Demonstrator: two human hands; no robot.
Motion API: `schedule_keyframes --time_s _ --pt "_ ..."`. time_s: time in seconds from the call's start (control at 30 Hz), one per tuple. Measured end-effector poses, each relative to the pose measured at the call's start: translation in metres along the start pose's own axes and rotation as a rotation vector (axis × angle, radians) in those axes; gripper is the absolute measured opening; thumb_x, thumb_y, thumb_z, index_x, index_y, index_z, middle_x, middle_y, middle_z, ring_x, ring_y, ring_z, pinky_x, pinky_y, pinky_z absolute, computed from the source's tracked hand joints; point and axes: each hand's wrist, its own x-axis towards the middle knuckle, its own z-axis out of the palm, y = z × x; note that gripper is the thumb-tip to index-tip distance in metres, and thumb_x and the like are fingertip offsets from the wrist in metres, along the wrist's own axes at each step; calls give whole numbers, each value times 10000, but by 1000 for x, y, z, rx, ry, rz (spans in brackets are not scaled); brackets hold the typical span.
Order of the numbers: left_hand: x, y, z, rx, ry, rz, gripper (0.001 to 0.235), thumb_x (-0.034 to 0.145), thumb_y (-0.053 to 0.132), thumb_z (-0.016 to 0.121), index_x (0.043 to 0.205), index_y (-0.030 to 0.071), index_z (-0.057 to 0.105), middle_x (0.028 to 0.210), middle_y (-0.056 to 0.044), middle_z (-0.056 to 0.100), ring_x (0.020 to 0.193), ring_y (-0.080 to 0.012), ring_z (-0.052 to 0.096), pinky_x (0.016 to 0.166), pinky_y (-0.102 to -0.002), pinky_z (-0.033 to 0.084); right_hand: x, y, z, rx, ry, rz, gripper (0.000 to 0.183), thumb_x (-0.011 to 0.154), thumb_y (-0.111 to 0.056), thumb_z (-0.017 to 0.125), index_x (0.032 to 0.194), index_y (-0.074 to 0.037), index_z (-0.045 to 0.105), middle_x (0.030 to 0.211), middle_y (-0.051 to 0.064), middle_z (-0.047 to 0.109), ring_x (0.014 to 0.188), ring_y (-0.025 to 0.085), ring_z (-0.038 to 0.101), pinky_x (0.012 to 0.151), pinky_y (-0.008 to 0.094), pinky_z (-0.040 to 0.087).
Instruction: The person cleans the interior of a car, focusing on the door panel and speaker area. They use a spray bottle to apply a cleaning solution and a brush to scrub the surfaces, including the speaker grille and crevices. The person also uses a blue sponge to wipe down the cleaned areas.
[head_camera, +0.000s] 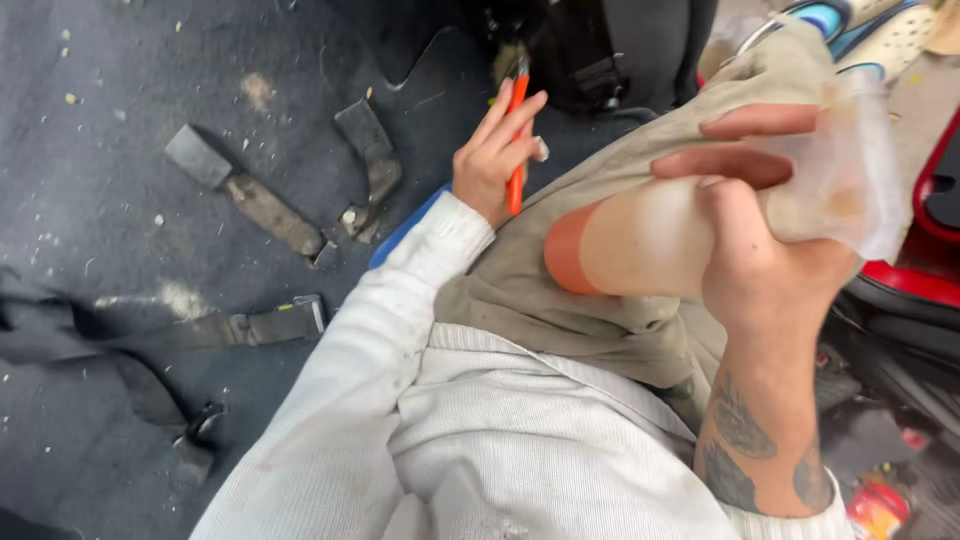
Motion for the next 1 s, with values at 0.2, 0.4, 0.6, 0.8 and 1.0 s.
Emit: schedule_keyframes --time_s 0.2,0.4,0.6,0.8,1.0 --pt "12 6 8 64 84 51 261 954 -60 704 777 115 624 1307 -54 692 1337 -339 606 1044 -382 600 4 5 -3 61 9 -12 290 826 96 481 1107 41 522 1050 93 623 906 241 760 840 330 637" --pt "36 -11 14 -13 152 17 262 964 -76 705 770 86 636 1276 -52 708 1330 -334 625 1021 -360 609 21 12 5 45 -7 -131 291 879 108 480 1162 55 521 1104 106 620 948 249 755 894 333 609" --pt "52 -16 8 -51 66 57 176 850 -139 613 821 28 660 1285 -122 698 1315 -403 612 1060 -399 564 38 8 13 -43 -56 -191 310 951 117 478 1248 53 539 1044 138 649 969 257 748 919 328 587" --pt "18 -29 3 -37 31 -17 193 978 -64 670 812 31 638 1306 -108 717 1349 -358 620 1037 -335 565 48 -7 18 8 -136 -89 306 881 85 482 1181 37 523 1107 98 636 957 219 754 865 320 569" --pt "-1 -52 -25 -383 168 -567 121 904 -68 705 873 1 611 1319 -162 694 1151 -239 708 1000 -314 550 54 29 1 -250 -221 -499 274 1017 263 449 1250 134 512 1182 216 667 1007 327 663 971 359 532"
